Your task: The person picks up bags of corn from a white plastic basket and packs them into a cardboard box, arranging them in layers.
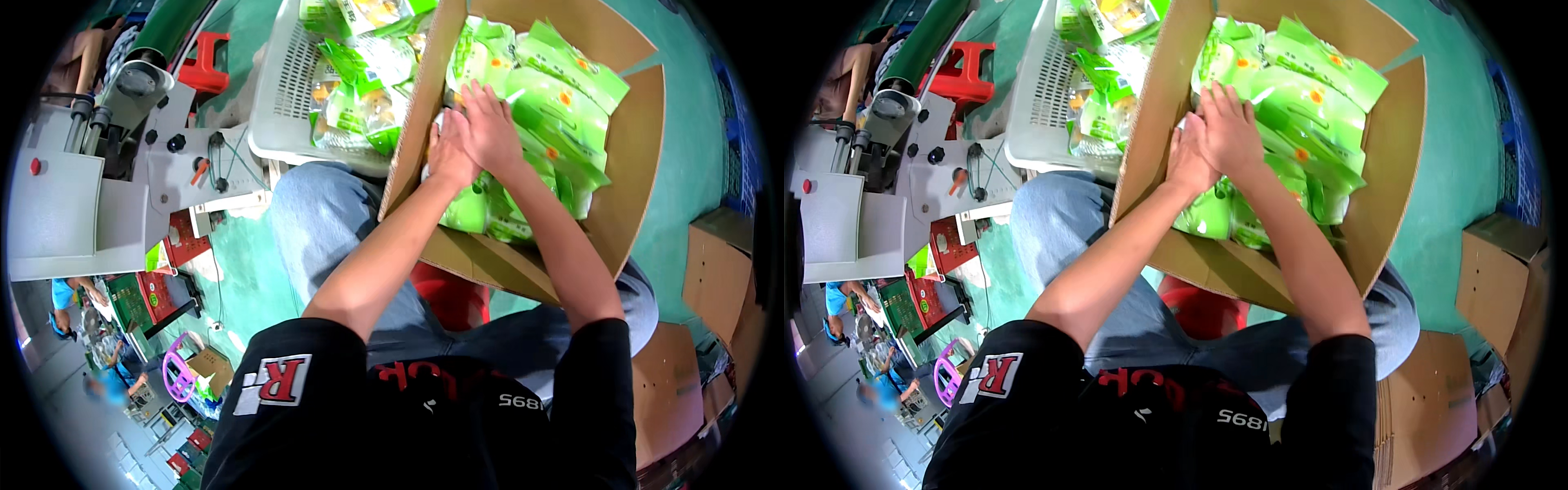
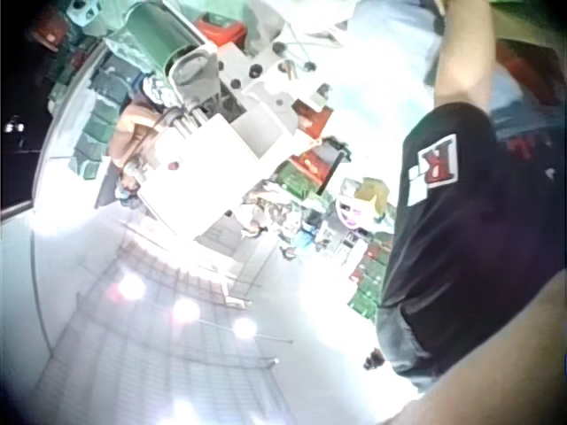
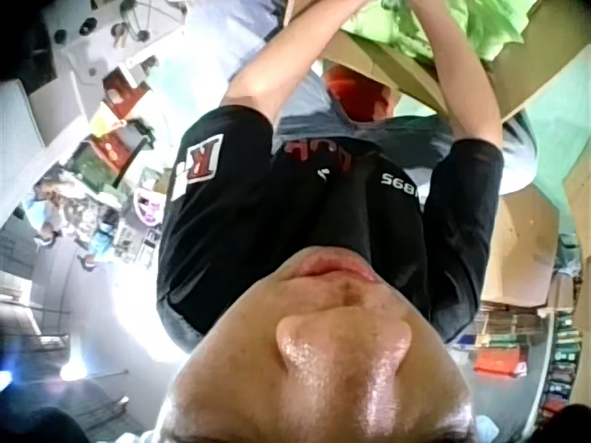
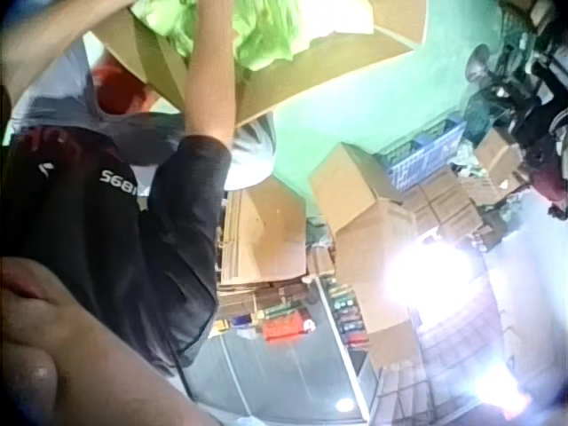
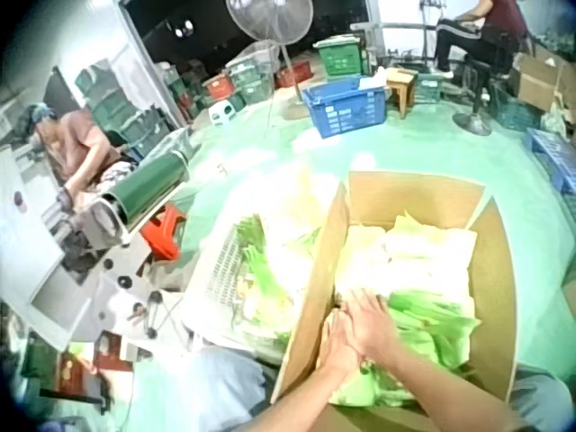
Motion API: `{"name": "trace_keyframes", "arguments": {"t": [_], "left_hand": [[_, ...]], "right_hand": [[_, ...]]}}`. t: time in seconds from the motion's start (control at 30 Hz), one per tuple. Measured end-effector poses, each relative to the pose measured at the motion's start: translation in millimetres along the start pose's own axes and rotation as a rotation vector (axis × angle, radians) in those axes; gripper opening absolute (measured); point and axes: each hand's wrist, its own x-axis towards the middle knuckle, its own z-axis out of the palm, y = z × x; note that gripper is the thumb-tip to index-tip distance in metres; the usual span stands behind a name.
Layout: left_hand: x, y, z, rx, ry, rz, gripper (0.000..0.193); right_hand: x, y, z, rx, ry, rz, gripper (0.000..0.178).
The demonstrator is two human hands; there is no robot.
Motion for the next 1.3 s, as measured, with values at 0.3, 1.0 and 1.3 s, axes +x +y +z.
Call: {"name": "trace_keyframes", "arguments": {"t": [0.3, 1.0, 1.3], "left_hand": [[14, -39, 66, 0.489, -0.017, 0.094, 0.079], [28, 60, 104, 0.178, 0.150, 0.538, 0.061], [48, 69, 110, 0.301, 0.076, 0.548, 0.060]], "right_hand": [[-31, 20, 47, 0.087, -0.160, 0.162, 0.060], [-98, 126, -14, -0.250, 0.094, 0.431, 0.056], [-88, 146, -12, -0.225, 0.033, 0.485, 0.057]]}}
